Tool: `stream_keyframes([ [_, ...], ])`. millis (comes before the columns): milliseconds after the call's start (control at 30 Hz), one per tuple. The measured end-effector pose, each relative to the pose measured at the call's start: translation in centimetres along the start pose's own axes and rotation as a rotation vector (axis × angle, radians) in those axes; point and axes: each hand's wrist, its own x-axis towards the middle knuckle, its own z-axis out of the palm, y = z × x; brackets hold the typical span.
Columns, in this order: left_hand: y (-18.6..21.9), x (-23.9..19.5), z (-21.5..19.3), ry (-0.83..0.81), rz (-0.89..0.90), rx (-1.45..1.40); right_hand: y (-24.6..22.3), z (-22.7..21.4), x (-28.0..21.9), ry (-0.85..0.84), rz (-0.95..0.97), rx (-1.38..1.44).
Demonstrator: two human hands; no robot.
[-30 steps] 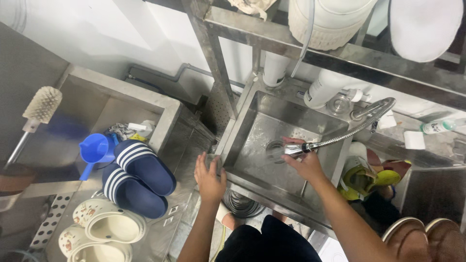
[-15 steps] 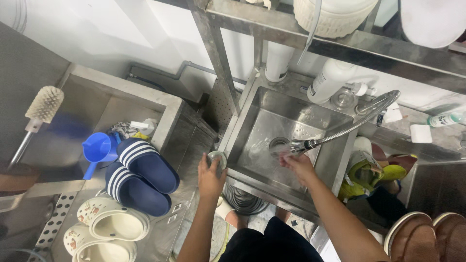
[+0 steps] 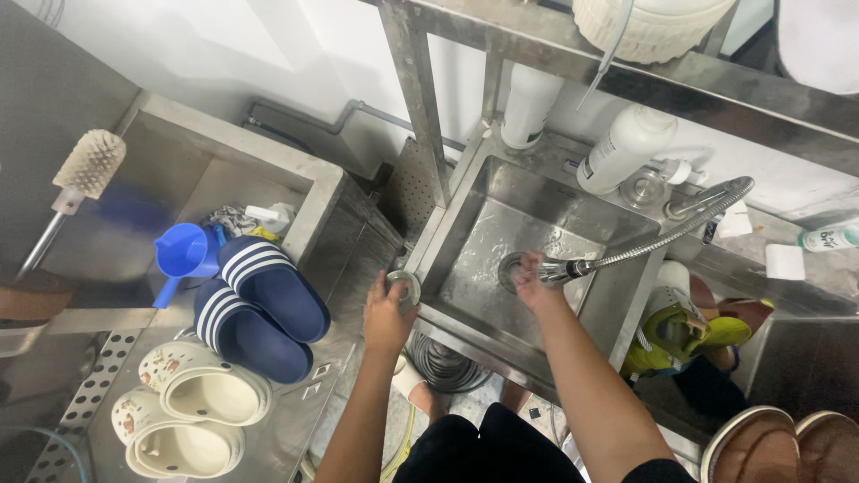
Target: The person cleans a pair of colorful sneakers using a pressure washer, a sponge, and a cleaning solution. They scrub the shoes with a sponge and rinse them with water from a sink and a pressure washer.
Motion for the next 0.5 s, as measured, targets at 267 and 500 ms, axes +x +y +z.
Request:
stream_keyframes([
  [267,4.6,0.0,0.2,0.209,0.274,-0.056,-0.7,-2.0,-3.3,-0.021,-0.179,-0.268],
  [500,6.7,2.1,16.2,-0.298,-0.219,-0.99,-3.9,-6.2,-5.7,-0.128,-0.309,-0.869],
])
